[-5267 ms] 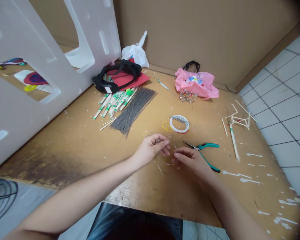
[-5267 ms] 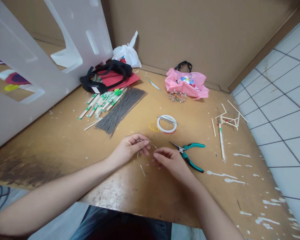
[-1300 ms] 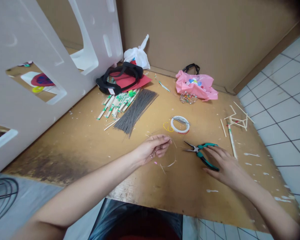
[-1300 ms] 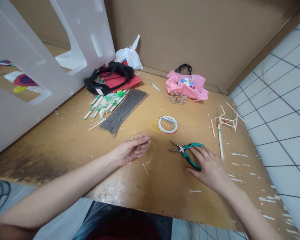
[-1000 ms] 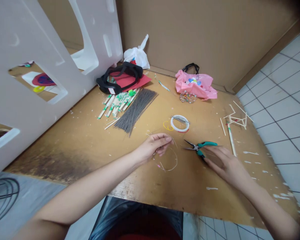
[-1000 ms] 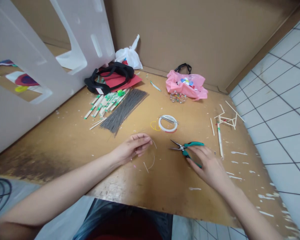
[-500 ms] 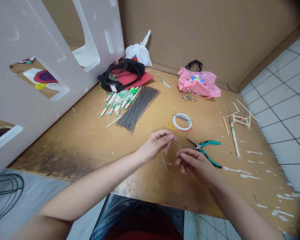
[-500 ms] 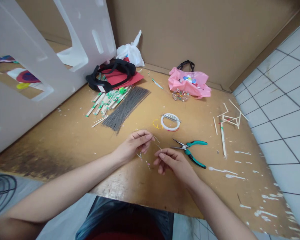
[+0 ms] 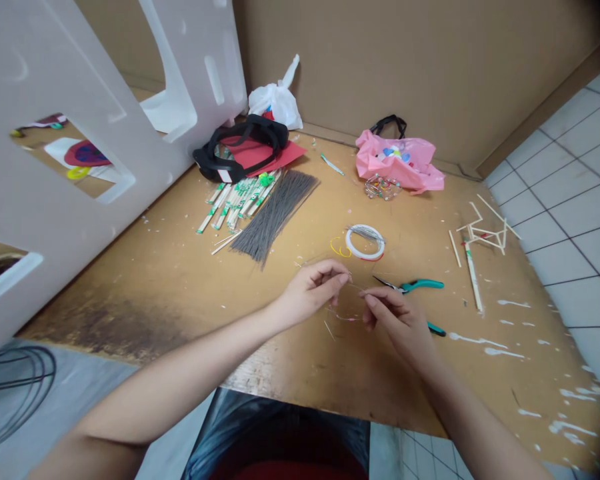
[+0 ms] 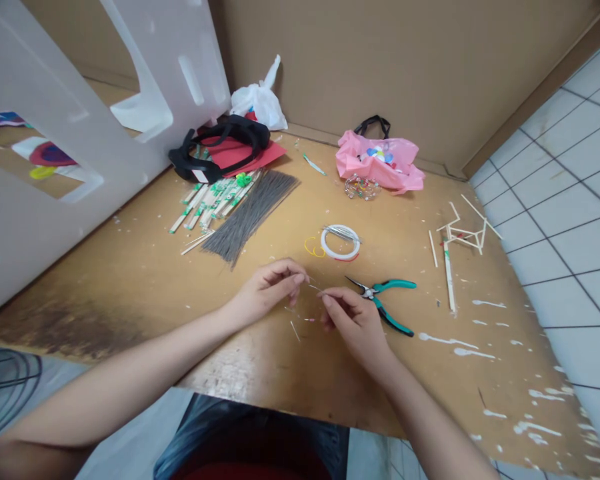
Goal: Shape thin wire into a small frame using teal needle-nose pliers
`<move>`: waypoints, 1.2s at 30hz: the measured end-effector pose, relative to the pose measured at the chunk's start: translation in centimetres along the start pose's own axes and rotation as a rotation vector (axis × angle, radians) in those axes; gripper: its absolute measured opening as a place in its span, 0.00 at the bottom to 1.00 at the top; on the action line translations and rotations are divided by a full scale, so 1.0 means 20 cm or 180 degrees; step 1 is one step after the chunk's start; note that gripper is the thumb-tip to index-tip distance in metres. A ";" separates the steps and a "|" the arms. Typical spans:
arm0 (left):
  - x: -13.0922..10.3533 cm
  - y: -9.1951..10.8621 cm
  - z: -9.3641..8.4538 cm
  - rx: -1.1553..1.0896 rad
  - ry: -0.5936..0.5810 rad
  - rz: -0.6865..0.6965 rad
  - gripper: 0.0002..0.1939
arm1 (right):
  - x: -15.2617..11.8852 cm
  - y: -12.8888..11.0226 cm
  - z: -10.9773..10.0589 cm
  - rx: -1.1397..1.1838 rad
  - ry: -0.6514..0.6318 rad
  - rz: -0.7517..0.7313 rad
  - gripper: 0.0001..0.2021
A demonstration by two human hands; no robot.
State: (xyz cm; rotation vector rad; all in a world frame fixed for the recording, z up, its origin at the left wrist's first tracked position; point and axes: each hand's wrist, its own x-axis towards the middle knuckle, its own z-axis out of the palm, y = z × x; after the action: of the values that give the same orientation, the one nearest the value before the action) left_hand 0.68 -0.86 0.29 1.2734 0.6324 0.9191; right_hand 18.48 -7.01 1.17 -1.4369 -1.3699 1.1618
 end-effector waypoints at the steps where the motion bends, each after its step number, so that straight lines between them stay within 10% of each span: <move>1: 0.00 0.00 0.00 0.0053 -0.0016 -0.0004 0.11 | 0.00 0.00 0.00 -0.0080 0.0026 -0.0062 0.12; 36: 0.01 -0.02 -0.01 -0.1795 -0.0162 -0.1034 0.12 | -0.02 0.01 0.01 -0.0240 -0.0195 -0.0129 0.13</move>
State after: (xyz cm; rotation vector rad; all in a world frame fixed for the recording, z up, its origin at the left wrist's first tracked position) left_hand 0.65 -0.52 -0.13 0.6635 0.4744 0.7207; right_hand 18.32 -7.43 1.01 -1.4299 -1.4927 1.1474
